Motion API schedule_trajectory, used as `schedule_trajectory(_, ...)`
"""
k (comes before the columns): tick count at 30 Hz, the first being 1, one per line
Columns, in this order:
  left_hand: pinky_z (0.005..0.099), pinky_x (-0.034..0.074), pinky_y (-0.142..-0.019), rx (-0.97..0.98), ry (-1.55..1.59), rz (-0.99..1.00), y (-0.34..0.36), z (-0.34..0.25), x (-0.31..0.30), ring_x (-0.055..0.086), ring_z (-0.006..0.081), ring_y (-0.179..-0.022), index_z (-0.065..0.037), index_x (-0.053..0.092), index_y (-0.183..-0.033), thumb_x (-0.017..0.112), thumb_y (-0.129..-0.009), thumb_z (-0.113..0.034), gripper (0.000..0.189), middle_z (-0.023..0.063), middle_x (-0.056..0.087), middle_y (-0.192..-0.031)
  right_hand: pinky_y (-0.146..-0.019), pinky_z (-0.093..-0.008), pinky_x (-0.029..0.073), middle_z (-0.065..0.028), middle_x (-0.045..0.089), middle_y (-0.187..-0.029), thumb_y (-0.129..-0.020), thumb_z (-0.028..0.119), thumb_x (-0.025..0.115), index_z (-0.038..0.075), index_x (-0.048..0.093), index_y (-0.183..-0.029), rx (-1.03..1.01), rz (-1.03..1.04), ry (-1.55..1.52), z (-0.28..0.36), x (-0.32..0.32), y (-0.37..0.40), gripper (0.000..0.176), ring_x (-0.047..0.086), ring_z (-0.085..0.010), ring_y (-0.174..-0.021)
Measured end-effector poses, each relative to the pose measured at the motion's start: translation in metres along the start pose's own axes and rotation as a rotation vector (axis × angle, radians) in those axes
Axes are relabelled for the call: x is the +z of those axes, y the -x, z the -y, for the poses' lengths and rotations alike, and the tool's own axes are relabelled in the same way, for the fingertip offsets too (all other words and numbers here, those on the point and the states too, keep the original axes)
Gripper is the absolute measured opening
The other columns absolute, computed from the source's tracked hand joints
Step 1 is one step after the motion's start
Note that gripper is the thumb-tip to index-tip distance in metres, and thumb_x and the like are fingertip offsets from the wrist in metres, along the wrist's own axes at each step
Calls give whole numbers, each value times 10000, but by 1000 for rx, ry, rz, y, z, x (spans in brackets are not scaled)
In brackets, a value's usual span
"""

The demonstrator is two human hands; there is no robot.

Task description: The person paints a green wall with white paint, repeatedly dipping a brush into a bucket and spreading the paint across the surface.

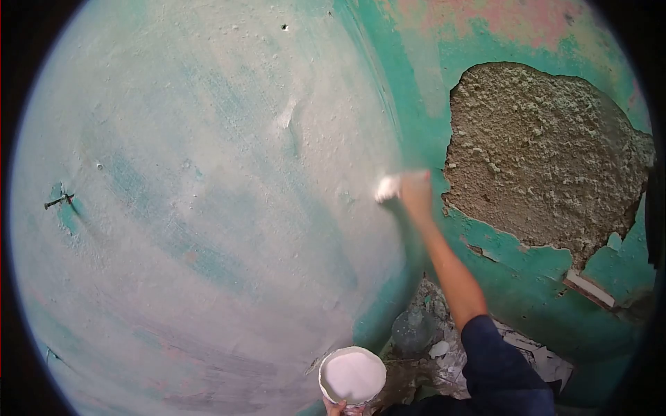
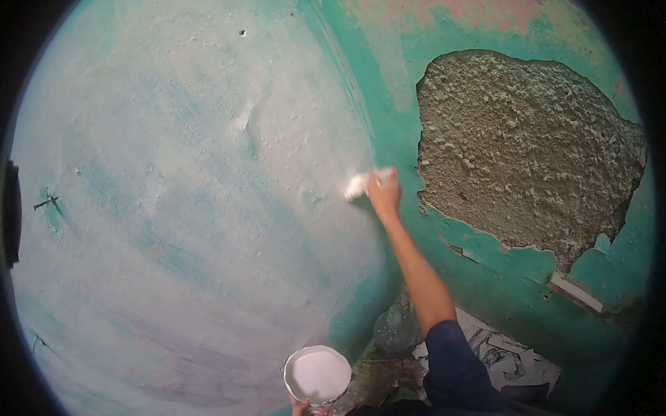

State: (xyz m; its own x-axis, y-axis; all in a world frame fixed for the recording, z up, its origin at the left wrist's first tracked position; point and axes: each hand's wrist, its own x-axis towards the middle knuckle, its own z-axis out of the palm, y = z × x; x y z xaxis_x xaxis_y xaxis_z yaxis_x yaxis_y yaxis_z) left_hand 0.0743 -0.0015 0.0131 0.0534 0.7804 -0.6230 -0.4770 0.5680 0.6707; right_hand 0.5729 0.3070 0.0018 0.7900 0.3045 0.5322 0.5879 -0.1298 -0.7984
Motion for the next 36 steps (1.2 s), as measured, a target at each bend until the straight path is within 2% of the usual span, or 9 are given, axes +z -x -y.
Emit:
schedule_trajectory(1, 383, 519, -903, 3, 10, 8, 4, -1, 5, 557, 241, -1110, -81, 414, -1379, 568, -898, -128, 507, 104, 527, -1263, -669, -417, 530, -211, 688, -785, -860, 281, 658, -38, 647, -884, 227, -20, -285, 107, -66, -15, 320, 700, -349, -780)
schedule_trajectory(7, 365, 506, -916, 54, -159, -40, 9, -1, 7, 538, 228, -1131, -79, 433, -1371, 542, -911, -109, 474, 95, 500, -1286, -665, -339, 581, -137, 688, -965, -926, 217, 604, -57, 609, -1059, 76, 34, -1181, 180, -77, -94, 305, 691, -250, -812)
schedule_trajectory(14, 339, 510, -902, 119, -183, -46, 8, 5, 3, 546, 221, -1103, -31, 434, -1359, 506, -938, -120, 436, 88, 519, -1255, -881, -343, 548, -112, 505, -1255, -913, 160, 628, 6, 571, -1211, 474, 64, -1150, 22, -10, 69, 340, 519, -238, -1199)
schedule_trajectory(19, 303, 520, -862, 72, -113, -100, 7, 1, -1, 568, 204, -1045, -19, 443, -1347, 507, -942, -125, 424, 79, 540, -1229, -797, -326, 571, -108, 591, -1197, -930, 154, 604, 7, 571, -1192, 950, 9, -1109, -80, 4, 158, 302, 649, -252, -958)
schedule_trajectory(22, 285, 525, -836, 64, -164, -142, 20, -3, 14, 568, 192, -1031, -18, 451, -1341, 506, -944, -118, 413, 75, 538, -1227, -710, -356, 569, -141, 687, -1032, -918, 200, 617, 0, 626, -1073, 898, 30, -882, -92, 9, 151, 253, 689, -280, -783)
schedule_trajectory(24, 278, 528, -820, 20, -113, -216, 22, -3, 17, 565, 186, -1030, -17, 456, -1337, 500, -947, -108, 403, 71, 538, -1224, -668, -409, 544, -173, 709, -856, -887, 259, 646, -5, 652, -943, 182, 212, -23, -115, 35, 118, 269, 697, -303, -744)
schedule_trajectory(25, 278, 529, -815, 75, -124, -143, 12, 4, 1, 569, 189, -1018, -19, 461, -1332, 506, -946, -116, 400, 76, 540, -1216, -668, -409, 544, -173, 709, -856, -887, 259, 646, -5, 652, -943, 179, 214, -18, -67, 0, 98, 269, 697, -303, -744)
schedule_trajectory(31, 316, 532, -832, 121, -159, 3, 7, 10, -12, 589, 208, -992, -11, 454, -1331, 514, -944, -130, 410, 100, 562, -1189, -636, -348, 539, -139, 689, -783, -910, 257, 636, -55, 656, -943, 1, -25, -717, 166, -71, -40, 315, 693, -250, -696)
schedule_trajectory(36, 375, 542, -849, 7, -70, -102, 15, 0, 9, 604, 240, -1026, -5, 439, -1340, 518, -935, -157, 439, 119, 578, -1195, -667, -261, 577, -106, 640, -985, -947, 193, 604, -66, 650, -1013, -38, 45, -1171, 195, -76, -48, 271, 671, -190, -805)
